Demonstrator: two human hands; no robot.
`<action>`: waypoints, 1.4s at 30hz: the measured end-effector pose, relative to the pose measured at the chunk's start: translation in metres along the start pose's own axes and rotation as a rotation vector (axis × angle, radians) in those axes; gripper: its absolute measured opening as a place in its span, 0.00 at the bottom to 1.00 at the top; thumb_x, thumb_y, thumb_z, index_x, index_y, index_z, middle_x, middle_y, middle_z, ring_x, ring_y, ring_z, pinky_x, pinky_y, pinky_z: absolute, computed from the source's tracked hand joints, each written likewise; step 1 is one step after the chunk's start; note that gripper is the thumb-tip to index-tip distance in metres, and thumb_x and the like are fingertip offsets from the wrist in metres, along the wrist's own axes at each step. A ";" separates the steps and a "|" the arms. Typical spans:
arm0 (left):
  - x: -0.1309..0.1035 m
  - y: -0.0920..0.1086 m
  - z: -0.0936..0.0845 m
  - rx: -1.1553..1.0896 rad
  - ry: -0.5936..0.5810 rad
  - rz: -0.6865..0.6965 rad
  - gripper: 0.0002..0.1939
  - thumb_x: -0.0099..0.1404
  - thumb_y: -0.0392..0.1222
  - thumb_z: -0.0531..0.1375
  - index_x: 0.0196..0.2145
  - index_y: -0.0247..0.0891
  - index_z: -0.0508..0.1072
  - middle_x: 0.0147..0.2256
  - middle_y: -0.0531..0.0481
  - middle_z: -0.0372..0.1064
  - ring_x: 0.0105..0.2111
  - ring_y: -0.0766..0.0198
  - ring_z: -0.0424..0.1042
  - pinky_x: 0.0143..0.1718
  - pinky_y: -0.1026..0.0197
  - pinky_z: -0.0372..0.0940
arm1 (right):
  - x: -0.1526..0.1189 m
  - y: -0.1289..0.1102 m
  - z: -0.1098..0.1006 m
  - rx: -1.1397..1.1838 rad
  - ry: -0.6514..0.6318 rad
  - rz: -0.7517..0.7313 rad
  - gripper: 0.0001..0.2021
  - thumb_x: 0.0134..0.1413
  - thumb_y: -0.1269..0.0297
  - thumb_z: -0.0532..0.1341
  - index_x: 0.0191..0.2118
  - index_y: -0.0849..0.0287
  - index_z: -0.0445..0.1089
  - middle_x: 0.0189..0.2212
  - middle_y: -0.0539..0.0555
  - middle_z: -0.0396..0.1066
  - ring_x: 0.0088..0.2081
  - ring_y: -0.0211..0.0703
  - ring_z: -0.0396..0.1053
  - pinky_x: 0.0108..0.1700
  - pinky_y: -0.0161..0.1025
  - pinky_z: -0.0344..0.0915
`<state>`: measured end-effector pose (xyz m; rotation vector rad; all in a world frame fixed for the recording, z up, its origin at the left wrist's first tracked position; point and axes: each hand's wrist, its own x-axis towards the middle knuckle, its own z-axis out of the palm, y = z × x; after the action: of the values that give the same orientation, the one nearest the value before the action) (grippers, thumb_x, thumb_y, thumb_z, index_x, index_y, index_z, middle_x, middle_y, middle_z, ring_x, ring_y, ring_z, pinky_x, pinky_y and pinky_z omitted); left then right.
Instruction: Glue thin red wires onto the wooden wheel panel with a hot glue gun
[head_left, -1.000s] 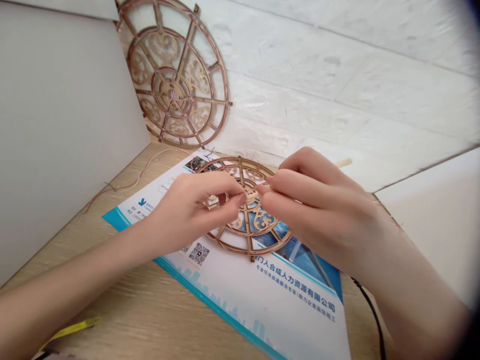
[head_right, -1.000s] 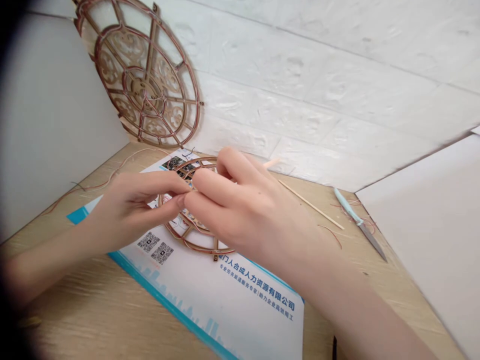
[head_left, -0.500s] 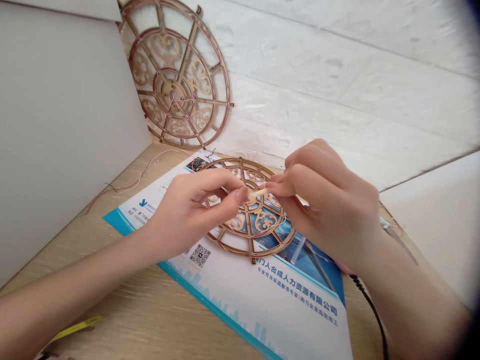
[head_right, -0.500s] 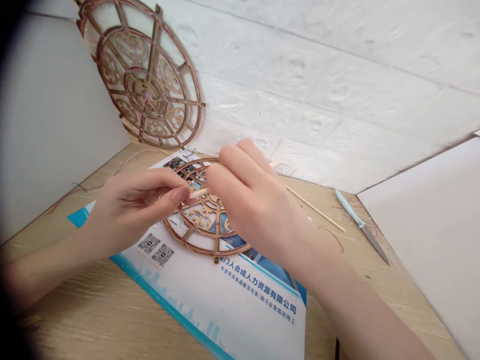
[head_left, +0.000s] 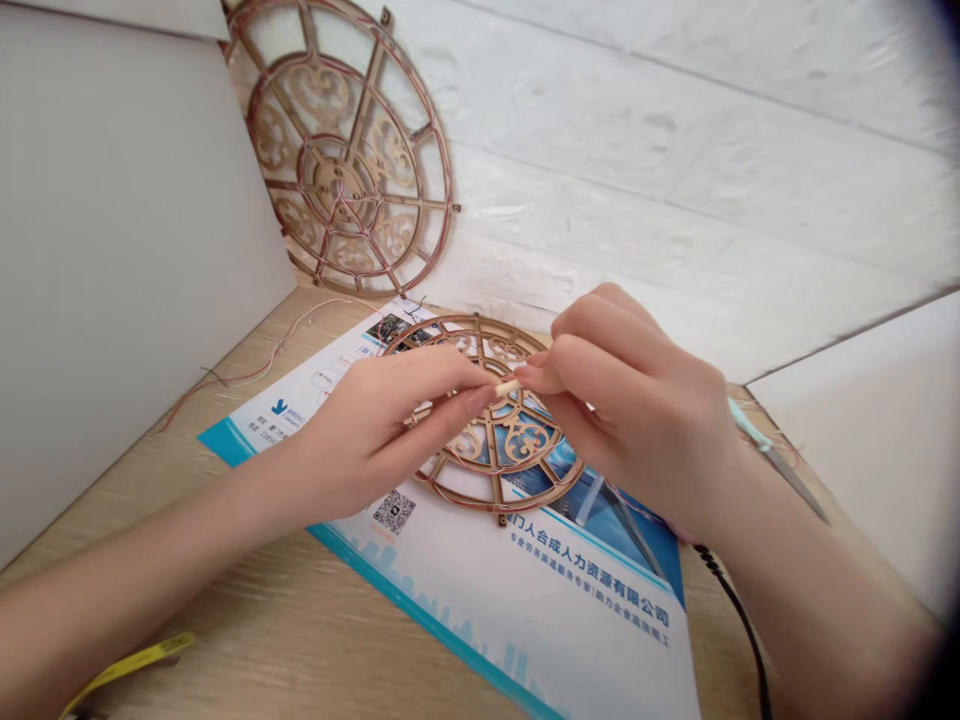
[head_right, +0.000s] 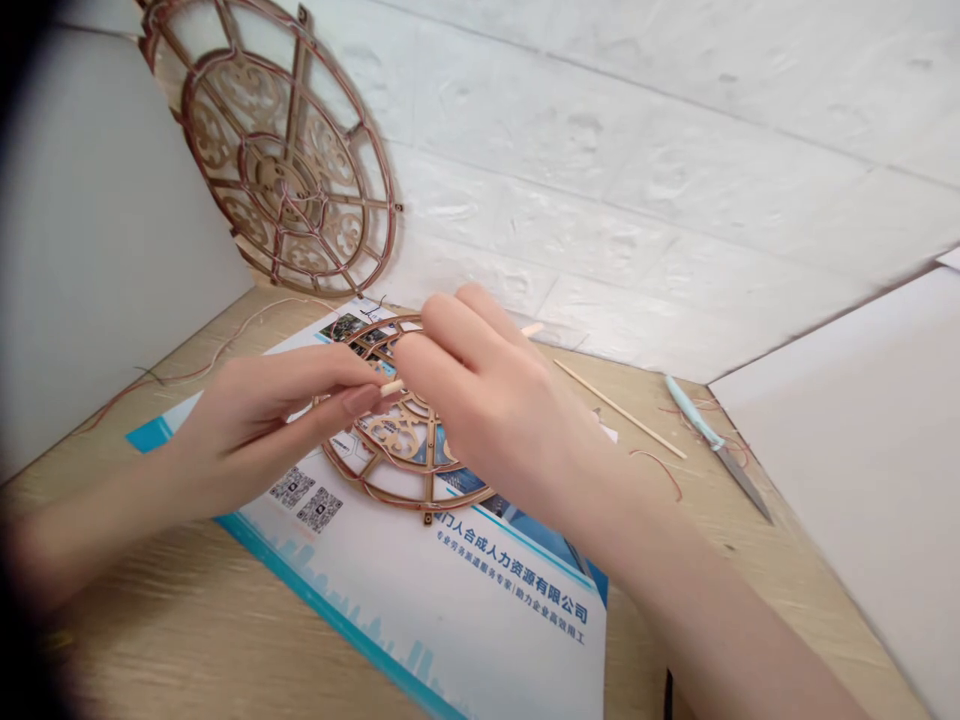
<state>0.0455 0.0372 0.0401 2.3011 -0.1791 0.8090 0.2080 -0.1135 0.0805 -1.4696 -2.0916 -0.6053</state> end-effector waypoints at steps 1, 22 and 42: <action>0.000 0.000 -0.001 -0.006 -0.003 -0.003 0.08 0.76 0.34 0.55 0.41 0.40 0.74 0.32 0.55 0.74 0.32 0.67 0.72 0.34 0.64 0.64 | 0.000 0.000 -0.001 -0.005 0.004 -0.003 0.16 0.68 0.82 0.55 0.31 0.57 0.56 0.32 0.50 0.56 0.36 0.41 0.58 0.37 0.40 0.58; -0.001 0.000 -0.002 -0.174 -0.063 -0.131 0.13 0.75 0.41 0.55 0.32 0.39 0.72 0.27 0.55 0.70 0.26 0.68 0.68 0.25 0.64 0.61 | 0.000 -0.004 -0.002 -0.013 -0.050 -0.067 0.16 0.70 0.81 0.56 0.31 0.57 0.55 0.32 0.51 0.54 0.37 0.41 0.56 0.35 0.42 0.55; -0.002 0.001 0.001 -0.030 -0.058 -0.060 0.11 0.79 0.37 0.51 0.36 0.39 0.67 0.29 0.58 0.64 0.27 0.71 0.63 0.28 0.67 0.59 | 0.004 -0.005 -0.011 0.098 -0.188 0.181 0.10 0.65 0.78 0.58 0.34 0.58 0.65 0.33 0.51 0.64 0.33 0.41 0.62 0.32 0.39 0.58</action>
<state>0.0443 0.0356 0.0385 2.2924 -0.1458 0.7048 0.2041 -0.1195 0.0910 -1.6916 -2.0634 -0.3022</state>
